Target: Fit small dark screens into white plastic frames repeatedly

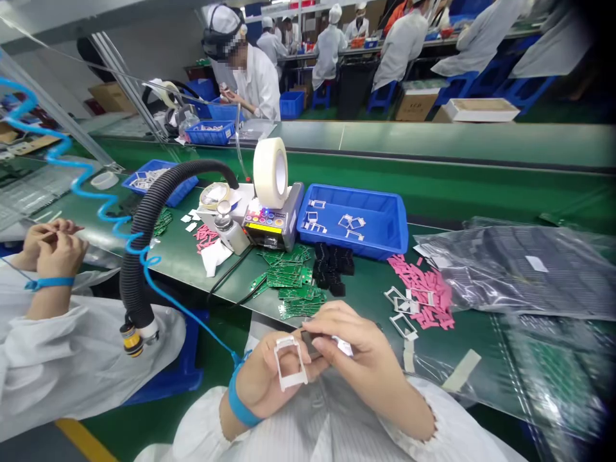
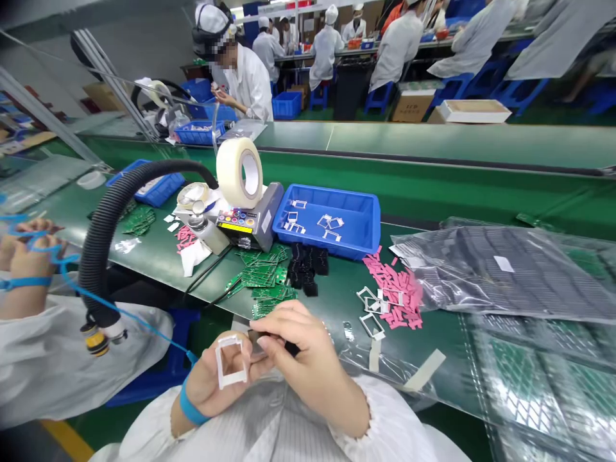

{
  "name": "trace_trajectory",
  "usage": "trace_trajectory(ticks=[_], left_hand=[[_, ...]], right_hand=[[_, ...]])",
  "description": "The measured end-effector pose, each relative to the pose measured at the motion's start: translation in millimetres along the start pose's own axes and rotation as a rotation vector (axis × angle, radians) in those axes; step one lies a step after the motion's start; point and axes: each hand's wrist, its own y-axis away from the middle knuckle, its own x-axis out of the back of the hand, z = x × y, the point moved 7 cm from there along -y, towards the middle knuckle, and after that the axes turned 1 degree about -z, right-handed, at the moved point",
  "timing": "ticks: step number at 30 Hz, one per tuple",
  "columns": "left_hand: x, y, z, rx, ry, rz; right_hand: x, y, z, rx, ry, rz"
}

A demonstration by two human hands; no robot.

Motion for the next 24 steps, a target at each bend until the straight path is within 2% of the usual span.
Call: trace_trajectory(ticks=[6, 9, 15, 20, 24], left_hand=[[-5.8, -1.6, 3.5, -0.027, -0.171, 0.027], [-3.9, 2.0, 3.9, -0.036, -0.306, 0.017], [-1.7, 7.0, 5.5, -0.020, -0.522, -0.033], [-8.1, 5.9, 10.9, -0.063, -0.583, -0.080], [-4.7, 4.9, 9.0, -0.059, -0.578, -0.089]], right_hand=[[18.6, 3.2, -16.0, 0.125, 0.321, 0.196], [17.7, 5.0, -19.7, 0.161, 0.370, 0.184], [14.8, 6.5, -15.2, 0.111, 0.351, 0.159], [13.6, 8.3, -13.8, 0.083, 0.338, 0.144], [11.0, 7.7, -10.0, 0.070, 0.357, 0.092]])
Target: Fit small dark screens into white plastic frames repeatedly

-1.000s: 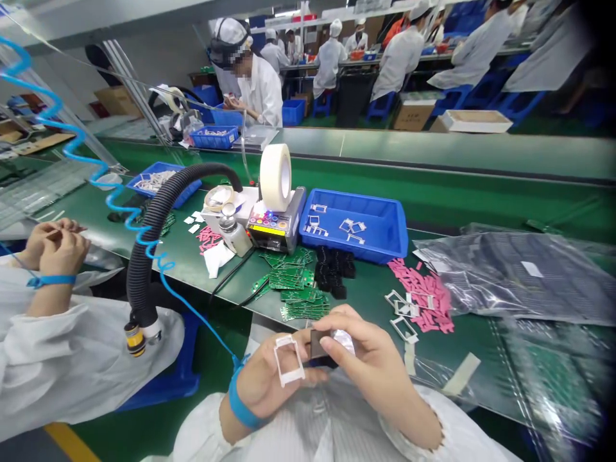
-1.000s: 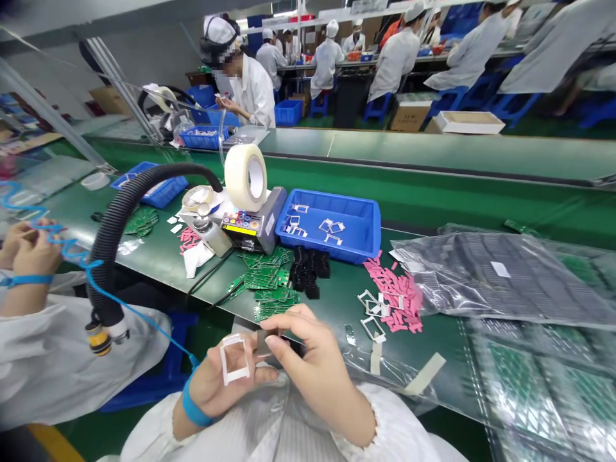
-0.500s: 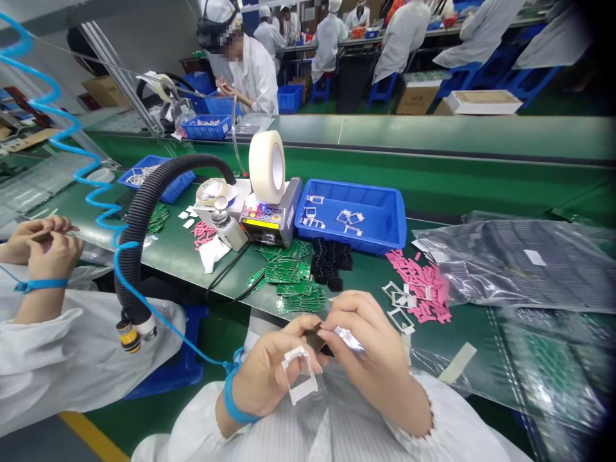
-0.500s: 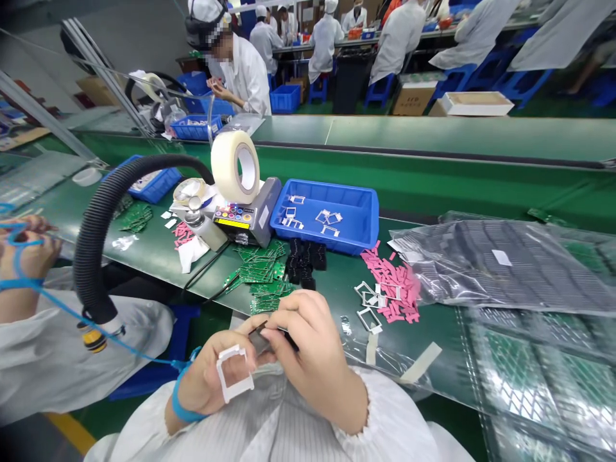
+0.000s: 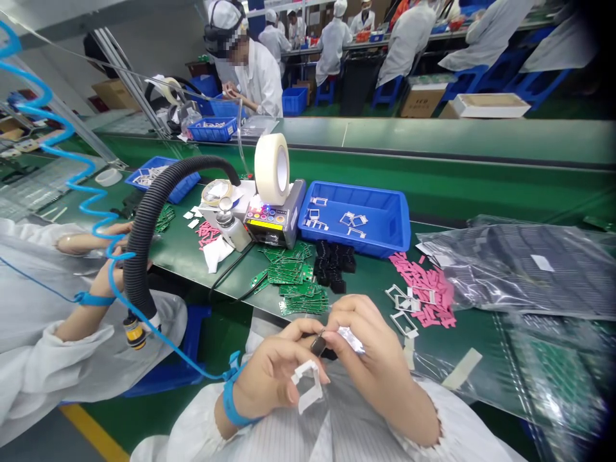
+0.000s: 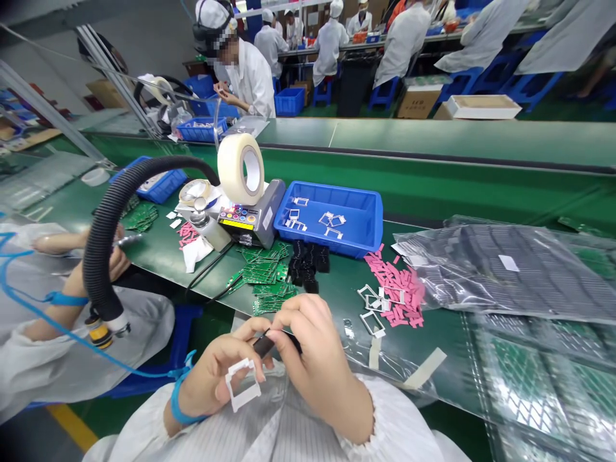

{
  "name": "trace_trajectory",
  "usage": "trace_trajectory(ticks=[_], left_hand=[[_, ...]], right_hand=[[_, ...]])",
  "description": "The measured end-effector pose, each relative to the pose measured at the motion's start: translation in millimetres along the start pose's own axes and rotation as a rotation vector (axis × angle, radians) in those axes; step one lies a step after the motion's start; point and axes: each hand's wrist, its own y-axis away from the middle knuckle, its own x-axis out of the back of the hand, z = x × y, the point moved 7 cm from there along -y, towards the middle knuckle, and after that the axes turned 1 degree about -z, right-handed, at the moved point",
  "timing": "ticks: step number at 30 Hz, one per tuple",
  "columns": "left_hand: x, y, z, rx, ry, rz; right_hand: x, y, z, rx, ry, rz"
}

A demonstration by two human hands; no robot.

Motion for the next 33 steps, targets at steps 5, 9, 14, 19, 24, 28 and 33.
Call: trace_trajectory(ticks=[5, 9, 14, 19, 24, 28, 33], left_hand=[[3.0, -1.8, -11.1, 0.041, 0.024, 0.039], [6.9, -6.5, -17.6, 0.102, 0.173, 0.153], [13.6, -12.9, -24.8, 0.145, 0.432, 0.193], [23.0, -13.9, -29.5, 0.164, 0.577, 0.218], [16.8, -13.7, -26.2, 0.164, 0.537, 0.179], [18.9, -10.1, -29.0, 0.167, 0.446, 0.225], [20.0, -9.4, -26.1, 0.130, 0.514, 0.199]], right_hand=[[-9.6, -2.5, 3.8, 0.008, 0.071, -0.119], [-7.0, 3.2, 2.6, -0.004, 0.078, -0.180], [-10.8, 28.4, 36.0, -0.193, 0.020, -0.272], [-27.2, 45.3, 95.8, -0.389, 0.365, -0.325], [-14.5, 14.9, 53.7, -0.155, 0.265, -0.298], [-7.4, -9.5, -0.7, 0.174, 0.275, -0.267], [-9.9, -18.0, -1.2, 0.181, 0.171, -0.174]])
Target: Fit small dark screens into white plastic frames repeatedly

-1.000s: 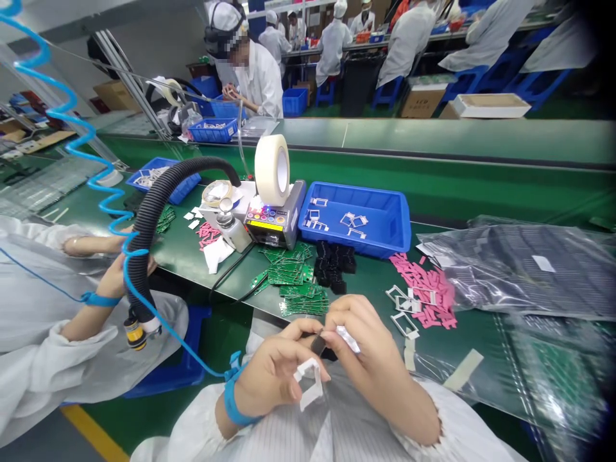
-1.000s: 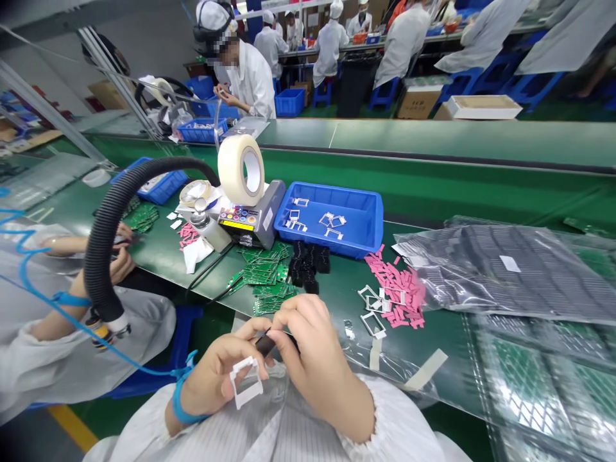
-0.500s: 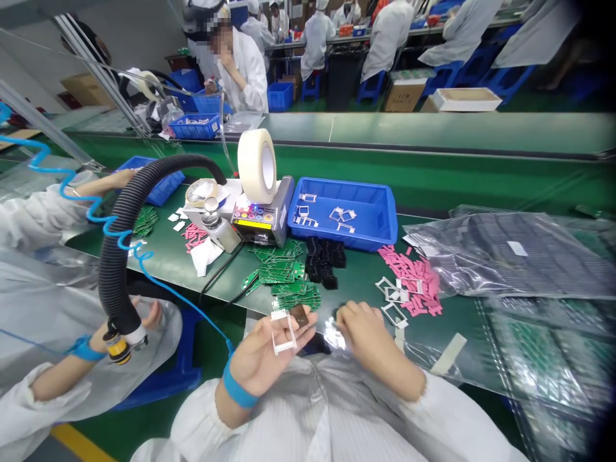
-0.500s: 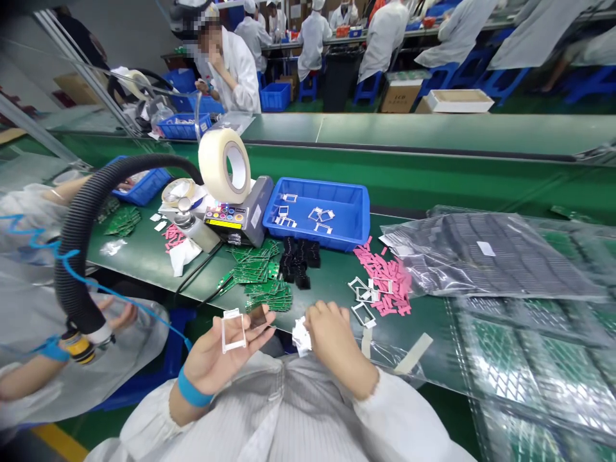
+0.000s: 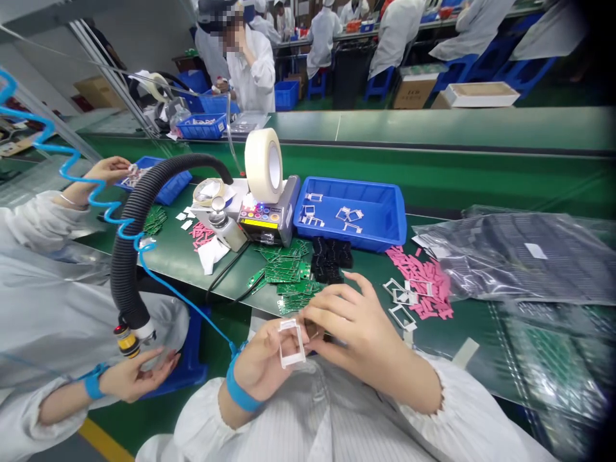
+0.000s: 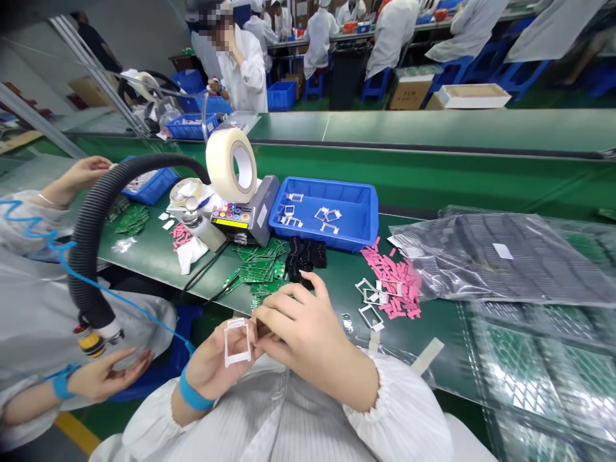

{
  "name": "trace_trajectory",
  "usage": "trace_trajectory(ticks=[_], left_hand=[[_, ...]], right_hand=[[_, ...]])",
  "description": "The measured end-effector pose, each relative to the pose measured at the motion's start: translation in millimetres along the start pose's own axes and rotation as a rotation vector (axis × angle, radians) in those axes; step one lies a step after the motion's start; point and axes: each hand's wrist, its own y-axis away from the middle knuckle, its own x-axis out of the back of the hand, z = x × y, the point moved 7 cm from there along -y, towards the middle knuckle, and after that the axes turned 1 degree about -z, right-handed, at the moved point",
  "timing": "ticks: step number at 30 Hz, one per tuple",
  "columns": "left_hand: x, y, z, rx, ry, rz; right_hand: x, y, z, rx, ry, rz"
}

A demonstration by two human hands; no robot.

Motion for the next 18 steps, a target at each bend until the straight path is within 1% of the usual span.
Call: trace_trajectory(ticks=[2, 4, 6, 9, 11, 13, 14, 16, 18], left_hand=[[-6.6, -0.4, -1.1, 0.038, 0.071, -0.080], [-14.2, -0.2, -2.8, 0.078, 0.145, -0.162], [-21.4, 0.7, -3.3, 0.092, 0.204, -0.239], [-27.0, 2.5, -1.4, 0.059, 0.246, -0.287], [-28.5, 3.8, 0.8, 0.030, 0.244, -0.287], [-28.6, 5.4, 3.8, 0.001, 0.210, -0.273], [-28.2, 6.3, 5.8, -0.018, 0.176, -0.261], [-26.6, 8.4, 10.4, -0.061, 0.076, -0.226], [-25.7, 10.7, 15.0, -0.100, -0.038, -0.197]], right_hand=[[-2.3, 1.8, 7.9, -0.048, -0.177, 0.036], [-7.6, 5.1, 13.9, -0.086, -0.435, 0.073], [-17.3, 9.2, 17.0, -0.115, -0.723, 0.102], [-34.6, 15.5, 17.2, -0.150, -1.079, 0.128], [-41.4, 17.5, 15.1, -0.157, -1.203, 0.108], [-40.5, 16.9, 12.5, -0.160, -1.205, 0.068], [-36.3, 15.8, 12.1, -0.167, -1.155, 0.066], [-21.9, 12.3, 11.7, -0.177, -0.947, 0.100], [-4.2, 8.1, 8.1, -0.158, -0.654, 0.162]])
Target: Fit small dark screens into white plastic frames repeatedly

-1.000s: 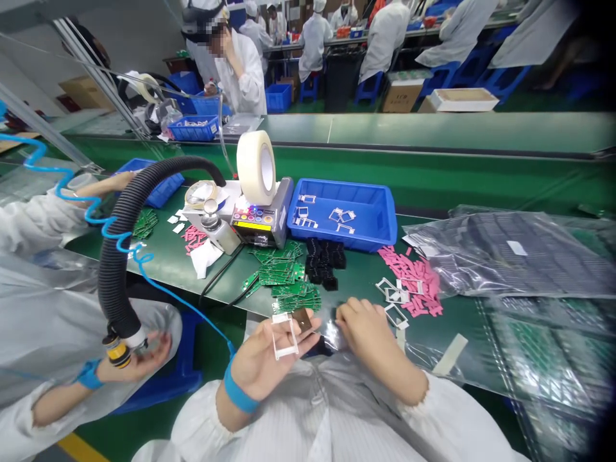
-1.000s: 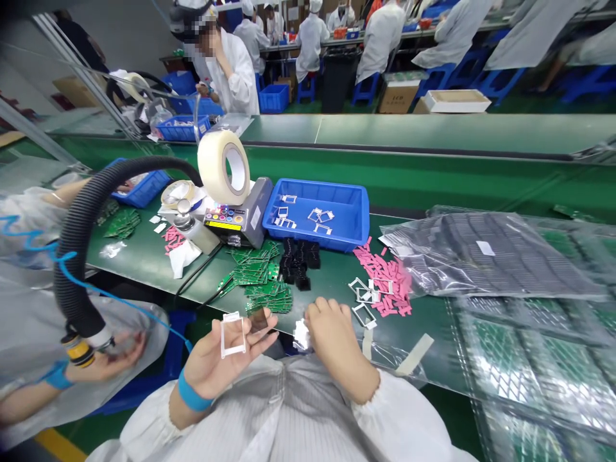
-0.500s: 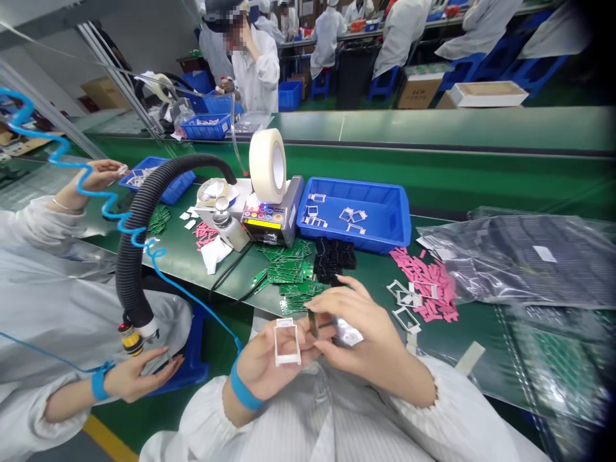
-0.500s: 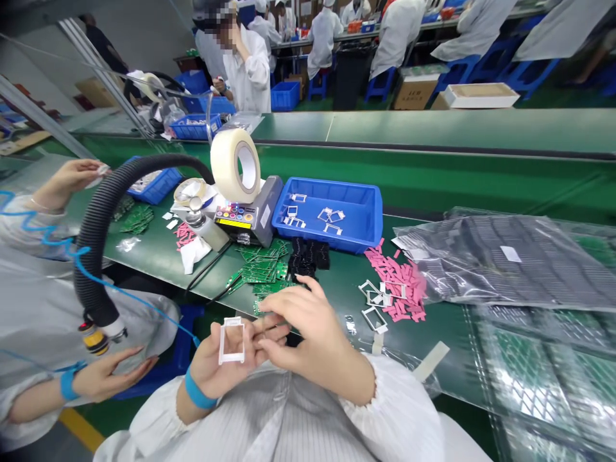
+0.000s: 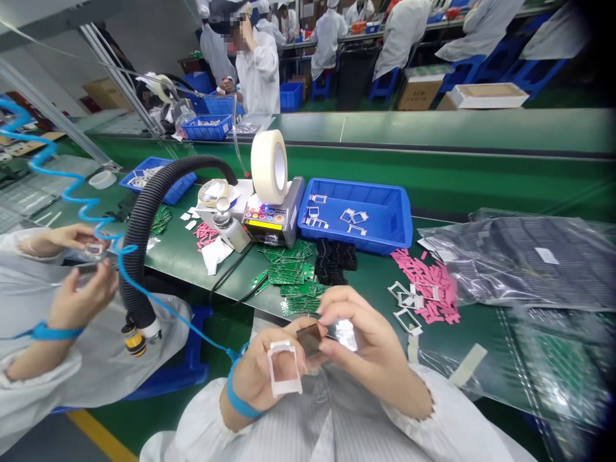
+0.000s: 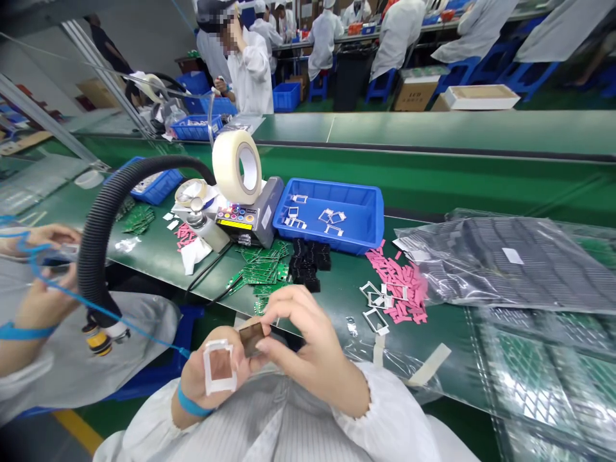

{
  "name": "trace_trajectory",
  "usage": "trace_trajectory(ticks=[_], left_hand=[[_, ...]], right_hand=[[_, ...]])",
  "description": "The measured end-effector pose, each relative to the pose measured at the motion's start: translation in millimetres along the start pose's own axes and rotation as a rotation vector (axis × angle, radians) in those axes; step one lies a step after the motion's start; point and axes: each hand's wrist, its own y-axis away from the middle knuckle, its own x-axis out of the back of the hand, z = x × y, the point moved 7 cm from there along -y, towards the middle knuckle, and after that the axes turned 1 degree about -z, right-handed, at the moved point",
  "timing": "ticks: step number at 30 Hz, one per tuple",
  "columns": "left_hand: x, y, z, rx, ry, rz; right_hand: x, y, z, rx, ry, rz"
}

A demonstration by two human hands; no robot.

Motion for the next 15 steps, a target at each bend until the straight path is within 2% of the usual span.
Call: trace_trajectory(ticks=[2, 5, 15], left_hand=[[-0.7, 1.5, 3.8, -0.020, -0.117, 0.004], [-2.9, 2.6, 7.6, -0.049, -0.252, -0.026], [-7.4, 1.3, 13.5, -0.088, -0.466, -0.080]], right_hand=[[4.4, -3.3, -13.5, 0.071, 0.240, 0.037], [2.9, -4.1, -22.5, 0.114, 0.387, 0.048], [0.6, 0.5, -17.3, 0.070, 0.372, 0.062]])
